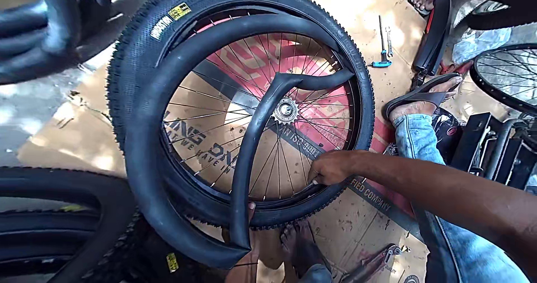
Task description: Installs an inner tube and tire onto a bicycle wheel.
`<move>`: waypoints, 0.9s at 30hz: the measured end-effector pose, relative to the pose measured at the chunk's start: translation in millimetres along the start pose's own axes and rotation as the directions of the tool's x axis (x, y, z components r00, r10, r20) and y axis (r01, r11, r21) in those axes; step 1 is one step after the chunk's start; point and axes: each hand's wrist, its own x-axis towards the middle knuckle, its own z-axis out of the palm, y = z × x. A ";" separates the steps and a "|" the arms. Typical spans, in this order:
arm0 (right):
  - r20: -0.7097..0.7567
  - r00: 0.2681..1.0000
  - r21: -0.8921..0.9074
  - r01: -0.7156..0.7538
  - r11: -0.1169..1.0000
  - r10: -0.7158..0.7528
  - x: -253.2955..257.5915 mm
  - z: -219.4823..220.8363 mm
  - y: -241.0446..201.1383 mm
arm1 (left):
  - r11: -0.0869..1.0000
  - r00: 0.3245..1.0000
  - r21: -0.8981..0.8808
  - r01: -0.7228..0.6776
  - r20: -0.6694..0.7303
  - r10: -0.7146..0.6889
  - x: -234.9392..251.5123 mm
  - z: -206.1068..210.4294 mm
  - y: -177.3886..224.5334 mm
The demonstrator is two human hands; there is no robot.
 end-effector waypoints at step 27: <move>-0.067 0.700 0.771 -0.416 0.482 0.711 -19.7 152.1 -142.2 | 0.968 0.976 0.135 -0.210 0.081 0.200 -13.5 -3.5 4.4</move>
